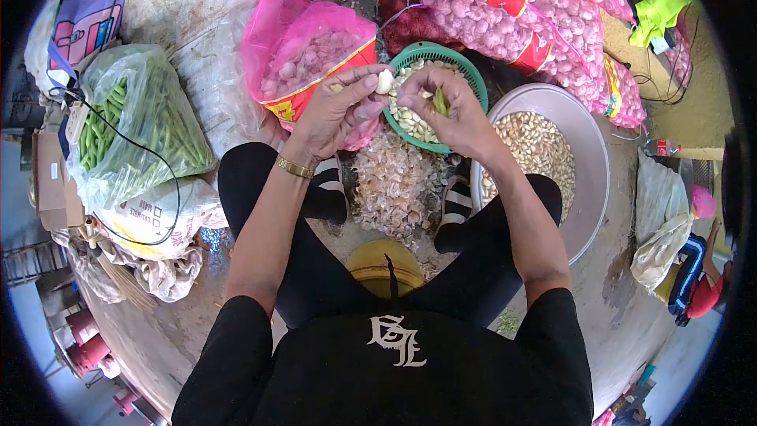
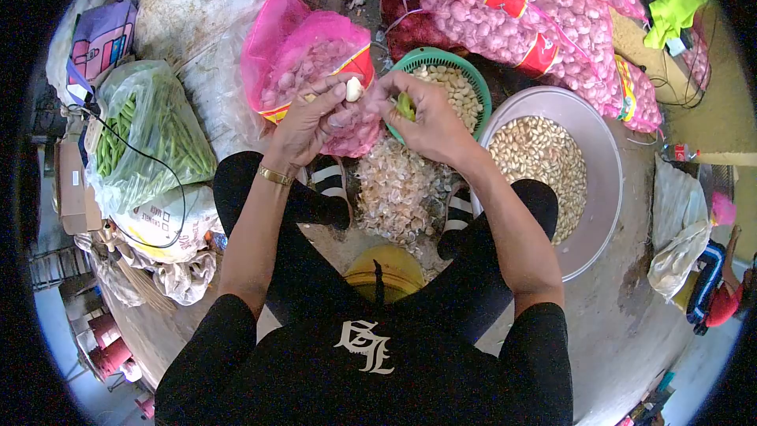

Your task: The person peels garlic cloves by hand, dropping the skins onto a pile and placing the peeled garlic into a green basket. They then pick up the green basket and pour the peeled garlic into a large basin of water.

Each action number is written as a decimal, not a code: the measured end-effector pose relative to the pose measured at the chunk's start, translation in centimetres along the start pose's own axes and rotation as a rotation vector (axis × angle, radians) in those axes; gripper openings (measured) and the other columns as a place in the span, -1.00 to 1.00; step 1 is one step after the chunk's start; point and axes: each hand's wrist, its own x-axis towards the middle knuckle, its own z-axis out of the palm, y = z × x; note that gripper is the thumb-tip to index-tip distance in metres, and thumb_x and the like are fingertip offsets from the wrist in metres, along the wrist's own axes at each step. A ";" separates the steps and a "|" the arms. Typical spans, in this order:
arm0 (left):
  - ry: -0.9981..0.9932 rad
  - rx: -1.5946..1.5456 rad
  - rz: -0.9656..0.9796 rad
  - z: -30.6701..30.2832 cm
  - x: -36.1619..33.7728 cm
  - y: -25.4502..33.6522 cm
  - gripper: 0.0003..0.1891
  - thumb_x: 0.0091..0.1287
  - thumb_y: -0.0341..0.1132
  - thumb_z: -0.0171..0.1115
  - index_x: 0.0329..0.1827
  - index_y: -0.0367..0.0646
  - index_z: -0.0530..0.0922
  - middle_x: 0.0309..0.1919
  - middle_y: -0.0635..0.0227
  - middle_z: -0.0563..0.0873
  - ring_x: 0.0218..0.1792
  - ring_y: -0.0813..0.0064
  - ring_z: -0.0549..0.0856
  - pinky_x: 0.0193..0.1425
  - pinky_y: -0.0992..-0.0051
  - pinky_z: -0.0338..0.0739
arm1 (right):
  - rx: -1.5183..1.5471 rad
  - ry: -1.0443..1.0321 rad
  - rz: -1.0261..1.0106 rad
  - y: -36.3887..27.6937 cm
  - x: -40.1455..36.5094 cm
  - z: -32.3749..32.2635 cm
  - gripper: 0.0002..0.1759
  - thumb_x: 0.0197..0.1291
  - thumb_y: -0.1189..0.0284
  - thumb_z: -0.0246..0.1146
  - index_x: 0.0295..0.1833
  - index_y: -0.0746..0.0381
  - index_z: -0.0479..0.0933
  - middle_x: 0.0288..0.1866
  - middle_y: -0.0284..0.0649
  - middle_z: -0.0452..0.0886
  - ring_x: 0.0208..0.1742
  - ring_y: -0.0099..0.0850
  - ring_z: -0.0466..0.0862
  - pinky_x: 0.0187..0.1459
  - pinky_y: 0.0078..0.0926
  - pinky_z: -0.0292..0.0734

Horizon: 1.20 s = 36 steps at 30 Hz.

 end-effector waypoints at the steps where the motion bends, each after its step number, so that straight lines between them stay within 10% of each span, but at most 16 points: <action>1: -0.012 -0.031 0.004 -0.2 0.1 0.0 -0.67 0.42 -0.38 0.21 0.19 -0.34 0.52 -0.14 0.27 0.72 -0.27 0.60 0.75 -0.20 0.71 0.73 | 0.009 -0.048 -0.007 -0.4 -0.1 -0.1 -0.90 0.28 0.50 0.29 -0.19 0.28 0.52 -0.24 -0.30 0.59 -0.14 -0.52 0.57 -0.04 -0.53 0.45; 8: 0.005 -0.111 0.031 -1.5 0.3 -0.2 -0.68 0.46 -0.31 0.17 0.18 -0.30 0.53 -0.15 0.33 0.72 -0.31 0.69 0.73 -0.20 0.69 0.76 | -0.304 -0.331 -0.005 -0.2 -1.0 -0.1 -0.78 0.05 0.57 0.43 -0.21 0.27 0.54 -0.31 -0.31 0.63 -0.21 -0.53 0.61 -0.14 -0.51 0.48; 20: -0.112 -0.029 -0.064 -0.5 -0.2 0.0 -0.62 0.48 -0.31 0.14 0.28 -0.30 0.47 -0.15 0.36 0.70 -0.27 0.70 0.73 -0.17 0.72 0.72 | 0.116 0.256 -0.051 0.0 0.5 1.8 -0.85 0.18 0.54 0.37 -0.19 0.29 0.55 -0.30 -0.34 0.63 -0.22 -0.57 0.59 -0.11 -0.58 0.48; 36: -0.018 -0.116 -0.041 -1.3 0.3 0.1 -0.71 0.45 -0.32 0.18 0.15 -0.26 0.50 -0.27 0.43 0.65 -0.36 0.70 0.68 -0.22 0.68 0.76 | -0.038 -0.157 -0.098 -0.8 -0.8 0.9 -0.91 0.14 0.65 0.27 -0.25 0.31 0.51 -0.36 -0.23 0.56 -0.27 -0.43 0.59 -0.16 -0.51 0.46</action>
